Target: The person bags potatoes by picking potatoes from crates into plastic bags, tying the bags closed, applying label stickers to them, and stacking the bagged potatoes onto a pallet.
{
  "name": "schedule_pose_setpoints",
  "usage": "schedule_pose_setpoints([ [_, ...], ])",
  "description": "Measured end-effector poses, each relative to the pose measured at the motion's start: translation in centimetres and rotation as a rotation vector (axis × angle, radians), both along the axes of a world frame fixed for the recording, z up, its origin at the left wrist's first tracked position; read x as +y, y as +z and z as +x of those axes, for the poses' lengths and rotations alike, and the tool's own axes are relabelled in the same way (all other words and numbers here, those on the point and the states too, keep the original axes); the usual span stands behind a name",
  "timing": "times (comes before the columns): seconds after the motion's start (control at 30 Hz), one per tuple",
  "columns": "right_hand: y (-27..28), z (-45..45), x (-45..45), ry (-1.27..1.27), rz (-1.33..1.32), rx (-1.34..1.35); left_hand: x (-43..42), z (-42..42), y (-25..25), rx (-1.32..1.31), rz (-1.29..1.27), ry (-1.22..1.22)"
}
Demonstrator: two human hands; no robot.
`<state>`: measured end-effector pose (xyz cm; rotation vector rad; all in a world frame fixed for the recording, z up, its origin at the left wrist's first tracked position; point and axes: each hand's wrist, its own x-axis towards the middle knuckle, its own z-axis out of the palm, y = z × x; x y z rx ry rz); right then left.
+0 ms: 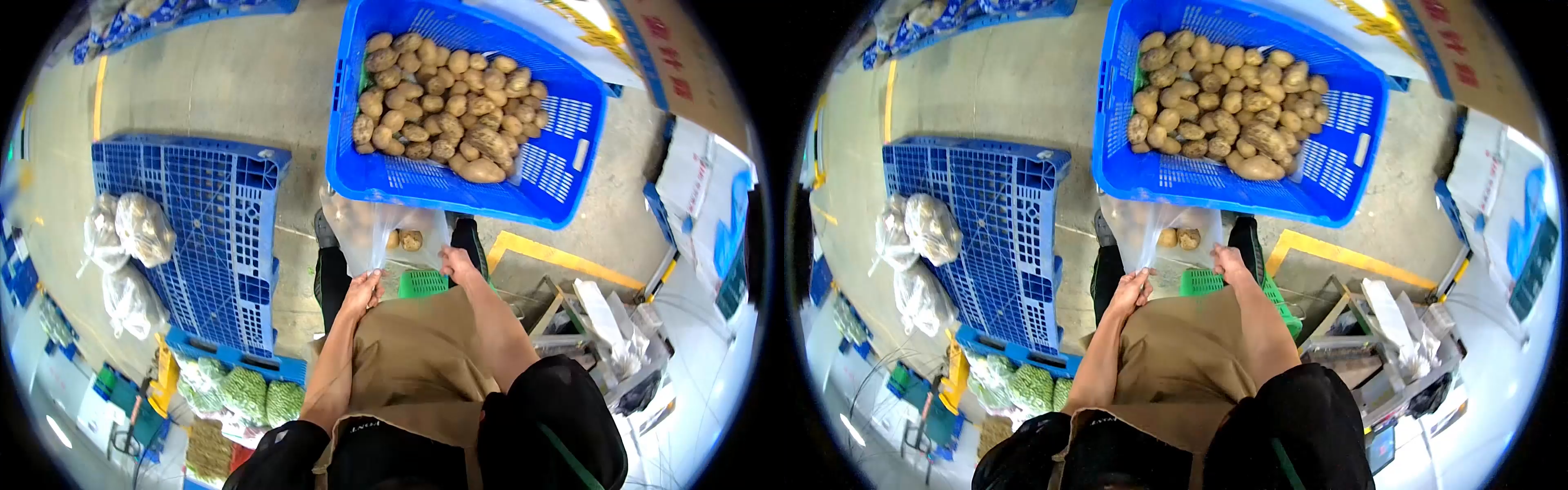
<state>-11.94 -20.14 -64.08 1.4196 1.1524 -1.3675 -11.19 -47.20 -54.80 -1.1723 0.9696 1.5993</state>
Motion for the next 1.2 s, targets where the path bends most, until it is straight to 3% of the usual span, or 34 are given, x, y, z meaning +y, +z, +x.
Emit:
schedule_pose_setpoints([
  [0.03,2.1,0.2,-0.6,0.115,-0.010,0.049,-1.0,-0.4,0.4,0.046,-0.025,-0.079],
  [0.13,11.1,1.8,-7.8,0.138,-0.048,0.178,-7.2,-0.1,3.9,0.254,-0.111,-0.255],
  [0.23,19.3,2.2,-11.8,0.027,0.023,0.424,-13.7,-2.2,8.8,0.362,-0.142,-0.164],
  [0.27,21.9,1.7,-11.9,-0.070,-0.011,0.386,-14.9,-2.7,10.6,0.401,-0.111,-0.222],
  [0.43,36.1,2.5,-13.0,-0.153,0.045,0.488,-15.0,-4.0,23.8,0.541,0.004,-0.467],
  [0.5,40.4,4.2,-13.2,-0.102,0.071,0.588,-14.2,-3.5,28.4,0.636,0.055,-0.585],
  [0.6,45.3,8.5,-12.1,-0.248,0.011,0.644,-12.6,-2.8,33.6,0.677,0.199,-0.691],
  [0.8,54.1,18.0,-7.7,-0.540,0.101,0.786,-5.8,-2.8,43.0,0.847,0.507,-0.725],
  [0.97,63.0,31.0,-4.5,-0.785,0.437,0.943,5.4,-0.2,53.1,1.101,0.798,-0.898],
  [1.03,66.5,36.5,-4.0,-0.928,0.553,1.075,10.4,1.7,56.2,1.118,1.057,-0.896],
  [1.07,68.0,38.8,-4.0,-0.968,0.689,1.107,12.9,3.2,57.2,1.138,0.970,-0.809],
  [1.13,70.8,43.0,-3.8,-1.039,0.847,1.229,18.1,5.2,59.5,1.053,1.155,-0.782],
  [1.17,72.3,44.6,-3.3,-1.073,0.876,1.327,21.0,5.8,61.0,0.929,1.430,-0.843],
  [1.2,73.6,45.8,-2.9,-1.123,0.909,1.361,23.5,7.0,62.4,0.850,1.531,-0.859],
])
